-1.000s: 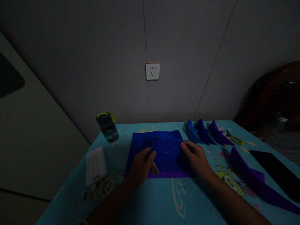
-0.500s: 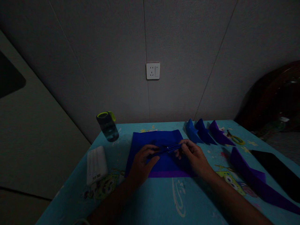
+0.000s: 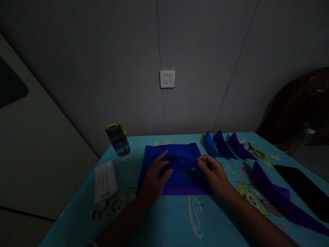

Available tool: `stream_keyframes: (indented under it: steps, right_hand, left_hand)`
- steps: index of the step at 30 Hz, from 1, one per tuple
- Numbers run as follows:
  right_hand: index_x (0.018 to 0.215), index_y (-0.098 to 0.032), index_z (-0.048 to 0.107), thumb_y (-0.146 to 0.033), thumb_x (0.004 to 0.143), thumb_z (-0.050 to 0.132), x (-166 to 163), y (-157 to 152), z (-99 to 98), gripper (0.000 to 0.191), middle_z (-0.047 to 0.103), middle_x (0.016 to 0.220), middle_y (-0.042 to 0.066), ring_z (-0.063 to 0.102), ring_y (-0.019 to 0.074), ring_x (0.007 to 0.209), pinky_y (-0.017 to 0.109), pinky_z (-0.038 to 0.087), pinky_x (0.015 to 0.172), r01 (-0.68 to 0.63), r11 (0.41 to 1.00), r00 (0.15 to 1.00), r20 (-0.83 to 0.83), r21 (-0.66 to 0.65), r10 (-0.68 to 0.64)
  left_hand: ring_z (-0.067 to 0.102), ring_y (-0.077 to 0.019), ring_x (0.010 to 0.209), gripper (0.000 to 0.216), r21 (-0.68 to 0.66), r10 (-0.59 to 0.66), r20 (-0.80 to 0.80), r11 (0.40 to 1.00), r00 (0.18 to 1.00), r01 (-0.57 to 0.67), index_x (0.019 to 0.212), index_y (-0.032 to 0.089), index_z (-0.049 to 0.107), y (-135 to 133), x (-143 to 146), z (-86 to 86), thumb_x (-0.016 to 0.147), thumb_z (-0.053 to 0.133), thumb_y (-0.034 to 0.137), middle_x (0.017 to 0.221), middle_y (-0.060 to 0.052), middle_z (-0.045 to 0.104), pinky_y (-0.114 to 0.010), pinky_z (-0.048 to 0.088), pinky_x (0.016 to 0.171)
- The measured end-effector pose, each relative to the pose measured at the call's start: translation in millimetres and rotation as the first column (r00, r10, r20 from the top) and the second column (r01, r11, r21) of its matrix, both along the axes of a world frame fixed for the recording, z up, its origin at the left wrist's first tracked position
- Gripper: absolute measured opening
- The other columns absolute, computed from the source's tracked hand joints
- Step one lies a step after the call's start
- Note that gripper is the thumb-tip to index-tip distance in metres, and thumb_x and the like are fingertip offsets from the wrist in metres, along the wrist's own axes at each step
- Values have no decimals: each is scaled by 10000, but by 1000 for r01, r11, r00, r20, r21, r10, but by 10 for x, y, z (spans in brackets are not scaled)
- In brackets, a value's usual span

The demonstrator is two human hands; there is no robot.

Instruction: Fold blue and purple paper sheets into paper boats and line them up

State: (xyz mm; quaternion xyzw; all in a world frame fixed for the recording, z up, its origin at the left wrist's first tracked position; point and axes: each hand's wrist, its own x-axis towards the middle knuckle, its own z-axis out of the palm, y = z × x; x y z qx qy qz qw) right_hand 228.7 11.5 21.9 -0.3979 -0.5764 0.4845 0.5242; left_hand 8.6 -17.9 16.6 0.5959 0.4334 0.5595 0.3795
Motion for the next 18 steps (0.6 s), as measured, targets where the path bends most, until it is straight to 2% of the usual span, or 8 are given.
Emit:
stream_keyframes:
  steps: [4,6,9,11,13,16,18]
  right_hand:
    - [957,-233,547,-406,842,701,-9,9,-34,259,652,668,-35,651,152,634,257,480,623,1,1000,998,-70,-13,-2]
    - [1008,-241,537,-400,849,695,-15,5,-47,275,665,691,-35,650,150,641,250,477,613,-19,1000,997,-72,-20,17]
    - [991,-237,568,-403,856,683,-25,-14,-58,243,690,737,-16,655,154,680,250,480,628,-33,999,999,0,37,33]
    - [958,-229,610,-406,858,674,-32,-31,-61,213,705,781,2,663,162,727,258,487,663,-27,995,997,76,96,20]
    - [971,-222,647,-402,864,663,-38,-48,-61,210,721,846,22,670,173,774,272,493,700,-29,991,990,140,130,11]
    - [1112,-216,645,-403,876,649,-52,-70,-45,301,730,843,27,677,181,764,292,499,712,-66,995,987,151,72,55]
    - [1230,-211,589,-424,864,661,-69,-81,-28,430,721,778,11,677,178,725,293,501,691,-88,996,992,84,-10,89]
  left_hand:
    - [704,-211,978,538,-183,-93,147,976,985,120,1340,234,440,1,33,-20,853,650,326,1176,-90,693,-340,571,830]
    - [732,-206,858,621,-238,-154,171,952,973,192,1389,204,378,2,48,-33,851,646,360,1069,-92,724,-332,590,755]
    - [735,-208,666,515,-314,-221,110,917,969,245,1213,111,533,1,65,-66,839,629,452,857,-99,741,-302,586,605]
    - [714,-196,571,468,-347,-229,61,908,971,236,1064,97,598,-1,69,-95,828,615,502,762,-93,732,-265,548,509]
    - [677,-171,485,447,-352,-219,32,911,975,216,995,104,617,-2,64,-115,830,600,519,680,-70,720,-232,500,444]
    - [612,-142,385,401,-334,-190,-7,926,982,177,917,121,630,-5,52,-115,857,567,513,495,-3,642,-200,436,396]
    - [592,-131,358,386,-321,-163,5,934,987,156,901,139,618,-9,52,-97,863,557,518,492,13,633,-189,406,371]
